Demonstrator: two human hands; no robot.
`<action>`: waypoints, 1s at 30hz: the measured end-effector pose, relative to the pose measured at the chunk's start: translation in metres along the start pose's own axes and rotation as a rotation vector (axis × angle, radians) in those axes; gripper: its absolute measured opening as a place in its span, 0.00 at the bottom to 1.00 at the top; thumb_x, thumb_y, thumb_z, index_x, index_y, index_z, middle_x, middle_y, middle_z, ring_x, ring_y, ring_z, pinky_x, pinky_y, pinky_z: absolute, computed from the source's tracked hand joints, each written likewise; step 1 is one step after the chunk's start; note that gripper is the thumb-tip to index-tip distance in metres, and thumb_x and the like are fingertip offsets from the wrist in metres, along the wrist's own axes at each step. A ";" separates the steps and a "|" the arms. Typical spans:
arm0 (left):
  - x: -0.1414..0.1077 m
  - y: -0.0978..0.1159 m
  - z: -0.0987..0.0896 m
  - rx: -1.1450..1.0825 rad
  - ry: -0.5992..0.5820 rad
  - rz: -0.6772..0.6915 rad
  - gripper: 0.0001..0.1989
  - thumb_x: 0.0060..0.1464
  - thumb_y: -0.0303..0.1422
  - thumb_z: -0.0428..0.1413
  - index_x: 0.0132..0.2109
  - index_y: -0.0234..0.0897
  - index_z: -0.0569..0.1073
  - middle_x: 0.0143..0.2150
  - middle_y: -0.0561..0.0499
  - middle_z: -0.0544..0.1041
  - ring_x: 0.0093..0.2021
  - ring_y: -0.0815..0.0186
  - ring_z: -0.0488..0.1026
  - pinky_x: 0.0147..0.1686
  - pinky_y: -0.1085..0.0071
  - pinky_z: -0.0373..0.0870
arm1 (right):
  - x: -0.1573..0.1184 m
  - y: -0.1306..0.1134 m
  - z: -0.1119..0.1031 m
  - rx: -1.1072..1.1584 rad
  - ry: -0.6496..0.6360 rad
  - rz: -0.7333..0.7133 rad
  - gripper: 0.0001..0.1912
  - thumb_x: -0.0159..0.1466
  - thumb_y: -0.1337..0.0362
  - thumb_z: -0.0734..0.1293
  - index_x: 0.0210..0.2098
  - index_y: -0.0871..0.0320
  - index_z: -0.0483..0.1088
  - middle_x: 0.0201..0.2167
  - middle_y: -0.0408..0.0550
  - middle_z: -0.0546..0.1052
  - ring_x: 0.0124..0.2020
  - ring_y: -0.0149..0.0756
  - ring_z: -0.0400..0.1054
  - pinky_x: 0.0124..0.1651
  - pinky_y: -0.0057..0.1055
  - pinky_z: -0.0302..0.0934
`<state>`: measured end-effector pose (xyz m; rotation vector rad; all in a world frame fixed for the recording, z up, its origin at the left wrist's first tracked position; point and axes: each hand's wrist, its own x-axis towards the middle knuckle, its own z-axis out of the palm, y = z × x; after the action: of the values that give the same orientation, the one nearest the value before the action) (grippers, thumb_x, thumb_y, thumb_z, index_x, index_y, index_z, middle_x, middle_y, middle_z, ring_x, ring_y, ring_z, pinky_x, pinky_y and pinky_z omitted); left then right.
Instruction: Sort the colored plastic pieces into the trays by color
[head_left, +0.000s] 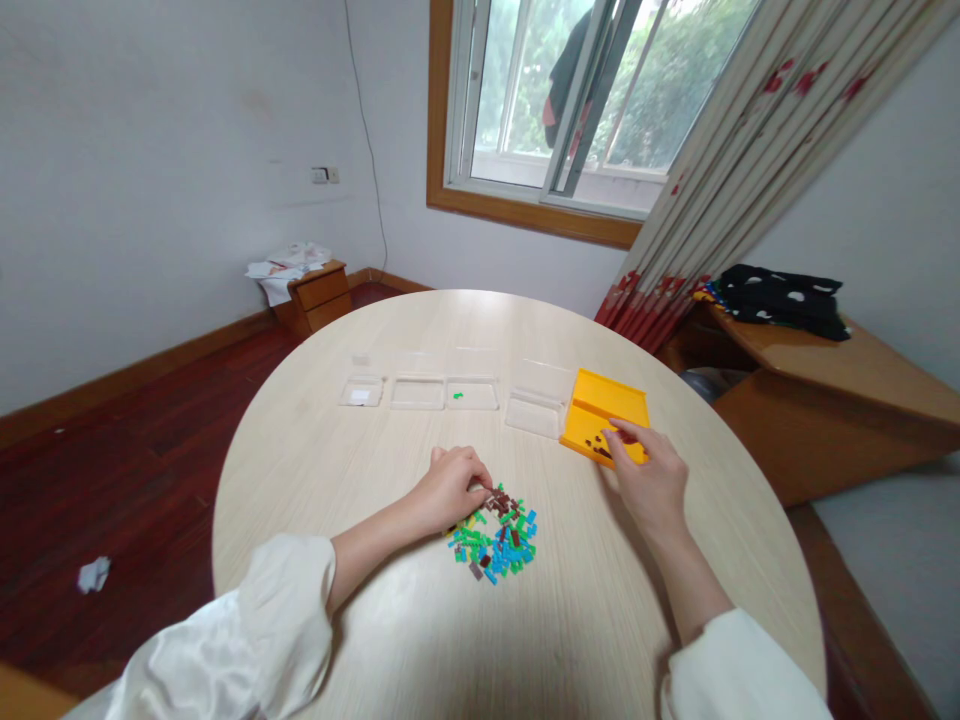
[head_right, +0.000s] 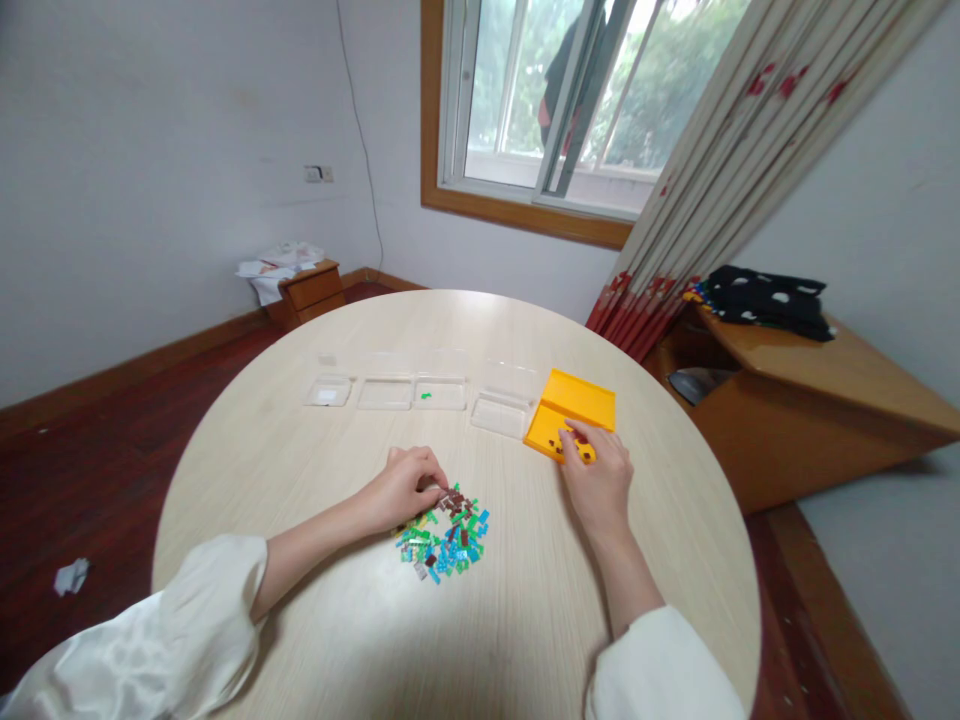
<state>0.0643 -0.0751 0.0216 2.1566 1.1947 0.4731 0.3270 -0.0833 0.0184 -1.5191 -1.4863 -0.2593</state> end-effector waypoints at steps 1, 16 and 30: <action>0.000 0.000 0.000 0.000 0.001 0.001 0.05 0.49 0.25 0.56 0.30 0.37 0.77 0.34 0.50 0.74 0.41 0.61 0.69 0.46 0.62 0.53 | -0.002 -0.005 0.002 0.026 -0.025 -0.024 0.13 0.60 0.56 0.63 0.32 0.58 0.74 0.28 0.51 0.76 0.30 0.41 0.68 0.38 0.40 0.61; 0.001 0.001 0.002 0.001 0.006 0.021 0.04 0.50 0.26 0.56 0.31 0.36 0.76 0.33 0.50 0.74 0.40 0.62 0.69 0.45 0.63 0.52 | -0.028 -0.063 0.020 0.261 -0.345 -0.166 0.06 0.63 0.63 0.63 0.36 0.57 0.72 0.30 0.49 0.77 0.34 0.40 0.69 0.40 0.39 0.62; -0.006 0.002 -0.007 0.014 0.327 0.246 0.07 0.57 0.28 0.52 0.38 0.38 0.75 0.37 0.50 0.73 0.41 0.63 0.67 0.44 0.64 0.54 | -0.039 -0.090 0.024 0.497 -0.542 0.012 0.08 0.62 0.63 0.63 0.33 0.55 0.75 0.31 0.48 0.78 0.35 0.38 0.71 0.39 0.37 0.65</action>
<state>0.0589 -0.0789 0.0280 2.3104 1.1023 0.9572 0.2290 -0.1092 0.0205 -1.2334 -1.7845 0.5379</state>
